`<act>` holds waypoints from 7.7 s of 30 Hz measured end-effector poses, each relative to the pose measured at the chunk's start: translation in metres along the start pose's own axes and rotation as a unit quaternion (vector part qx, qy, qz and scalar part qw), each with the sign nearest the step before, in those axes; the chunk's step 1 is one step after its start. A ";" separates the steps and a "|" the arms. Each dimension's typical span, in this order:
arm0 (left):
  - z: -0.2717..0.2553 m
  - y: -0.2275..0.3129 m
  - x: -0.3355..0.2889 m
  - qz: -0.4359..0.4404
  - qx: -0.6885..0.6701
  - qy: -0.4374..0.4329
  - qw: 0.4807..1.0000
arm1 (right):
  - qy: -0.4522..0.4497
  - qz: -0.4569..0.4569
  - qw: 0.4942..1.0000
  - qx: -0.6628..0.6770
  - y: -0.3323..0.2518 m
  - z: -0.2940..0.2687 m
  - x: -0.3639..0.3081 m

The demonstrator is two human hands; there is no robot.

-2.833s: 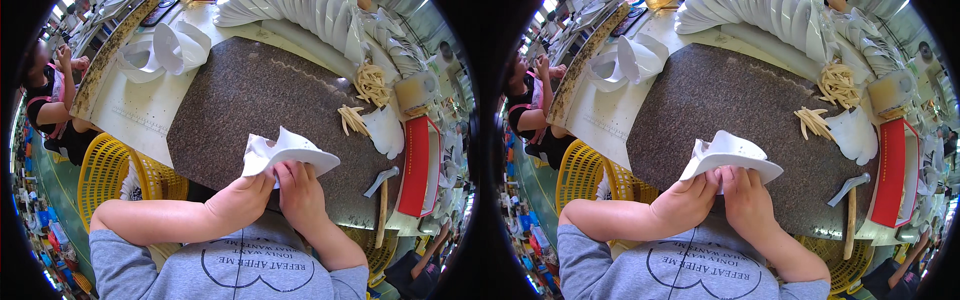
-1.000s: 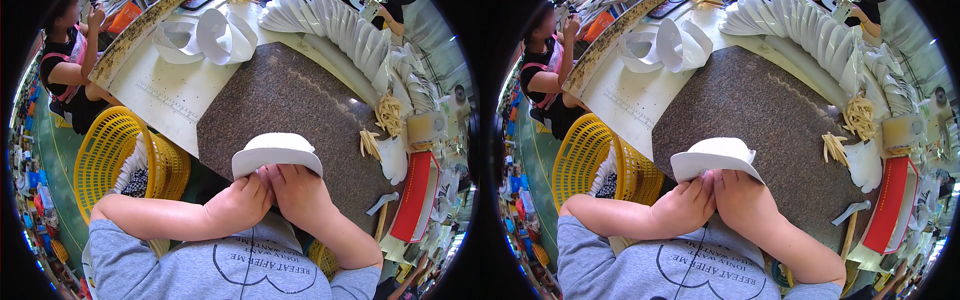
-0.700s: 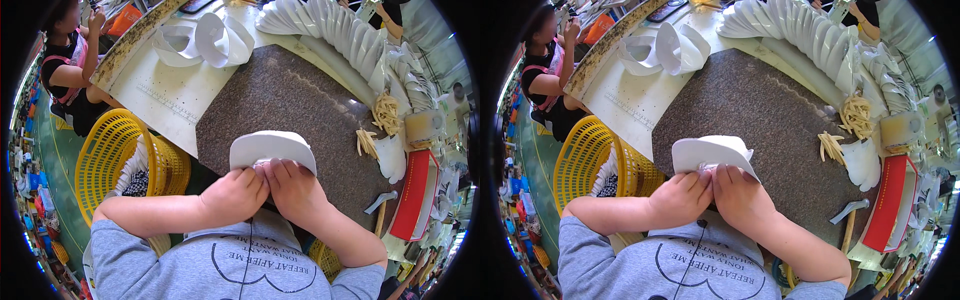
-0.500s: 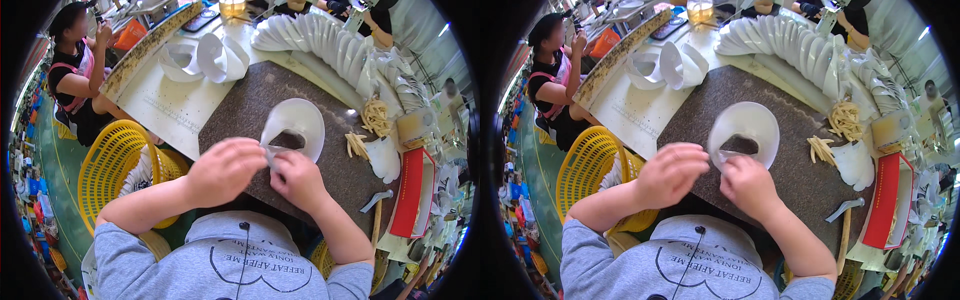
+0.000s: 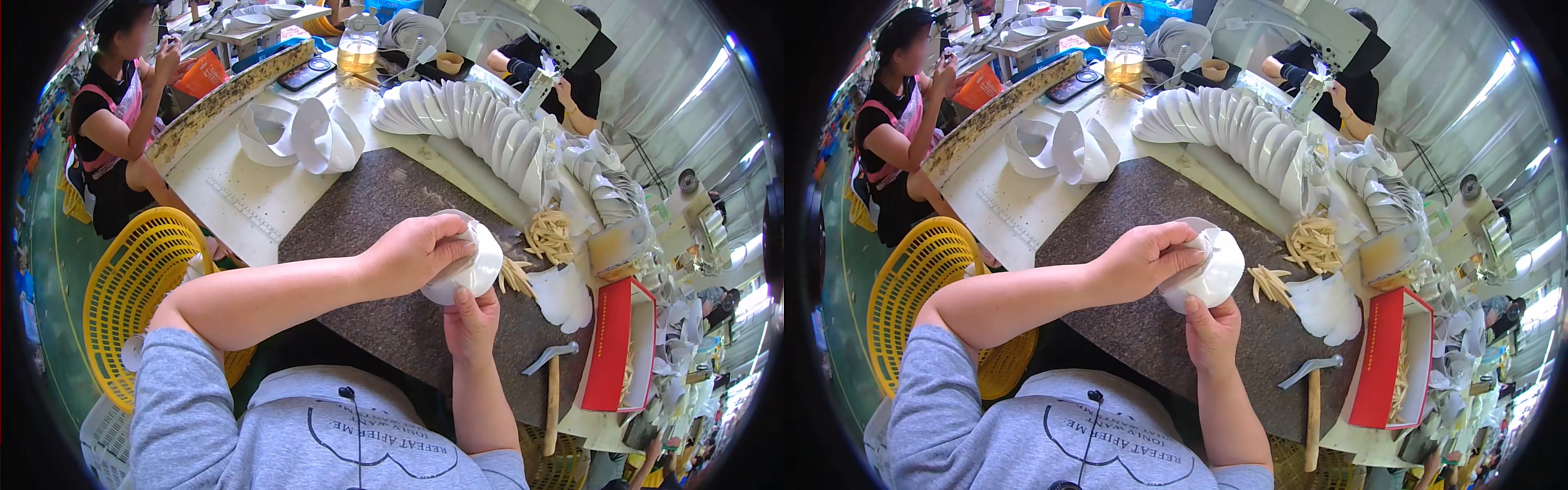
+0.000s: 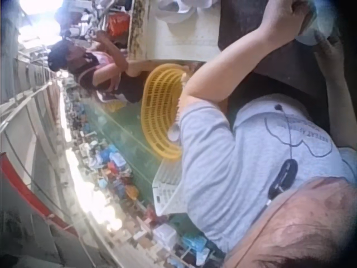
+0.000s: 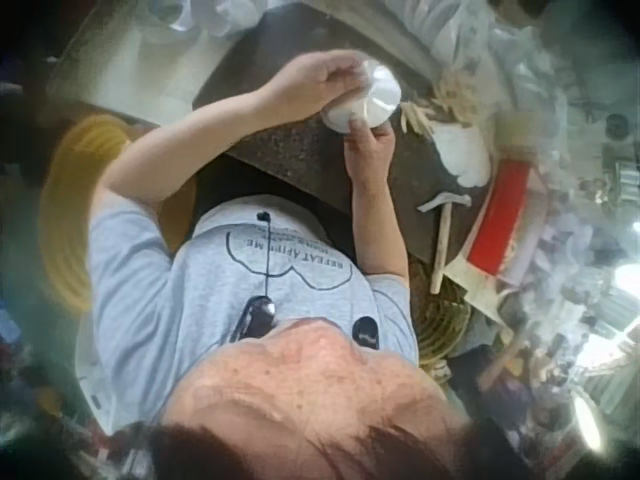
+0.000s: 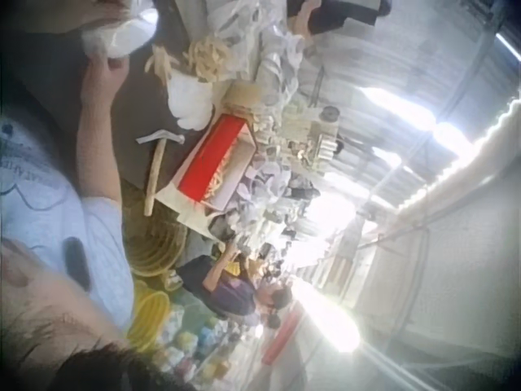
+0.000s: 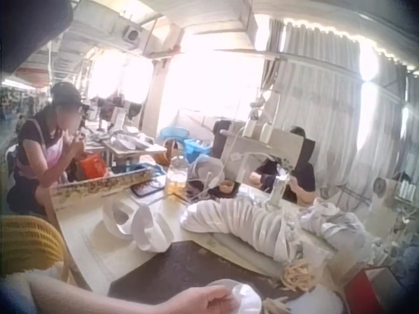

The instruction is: The person is assembling and shaping the upper parts of shoes, using a hammer and wooden pegs.

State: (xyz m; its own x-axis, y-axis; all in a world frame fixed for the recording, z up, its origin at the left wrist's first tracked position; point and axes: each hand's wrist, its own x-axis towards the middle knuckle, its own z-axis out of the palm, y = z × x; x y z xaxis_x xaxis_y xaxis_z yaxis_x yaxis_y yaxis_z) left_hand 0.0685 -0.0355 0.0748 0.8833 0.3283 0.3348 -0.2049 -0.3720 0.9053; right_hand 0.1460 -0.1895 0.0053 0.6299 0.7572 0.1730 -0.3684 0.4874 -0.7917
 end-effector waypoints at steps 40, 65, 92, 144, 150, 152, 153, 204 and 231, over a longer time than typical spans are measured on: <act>0.029 -0.022 -0.050 0.122 0.214 0.153 0.957 | 0.039 -0.036 0.998 -0.045 0.012 0.004 -0.013; -0.036 -0.017 -0.041 0.247 0.330 -0.211 0.887 | -0.062 0.212 0.973 0.069 -0.006 -0.010 0.003; -0.002 -0.038 -0.086 0.106 0.217 0.095 0.966 | 0.097 0.283 0.954 -0.007 0.004 0.007 -0.001; -0.025 -0.014 -0.012 -0.189 0.032 -0.139 0.971 | -0.012 0.089 0.992 -0.088 0.003 0.013 -0.013; -0.043 0.001 0.001 -0.217 0.143 -0.276 0.925 | -0.044 0.090 0.988 -0.119 0.004 0.002 -0.017; -0.048 0.008 0.006 -0.216 0.189 -0.351 0.891 | -0.045 0.091 0.987 -0.122 0.003 0.004 -0.017; -0.051 0.011 0.007 -0.217 0.188 -0.351 0.892 | -0.038 0.081 0.987 -0.137 0.004 0.007 -0.017; 0.032 -0.040 -0.045 0.258 0.209 0.216 0.918 | 0.087 0.012 0.996 0.026 0.014 0.000 -0.007; -0.023 -0.029 -0.086 0.263 0.433 -0.124 0.853 | -0.198 -0.205 0.636 -0.717 -0.020 0.029 -0.009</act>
State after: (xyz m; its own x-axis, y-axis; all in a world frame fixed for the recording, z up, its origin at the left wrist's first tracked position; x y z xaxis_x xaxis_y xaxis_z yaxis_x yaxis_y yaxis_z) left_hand -0.0109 -0.0325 0.0255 0.8498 -0.2353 0.4717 -0.3062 -0.9488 0.0783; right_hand 0.1277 -0.1929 0.0364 0.1455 0.8829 0.4465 0.9527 -0.0033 -0.3039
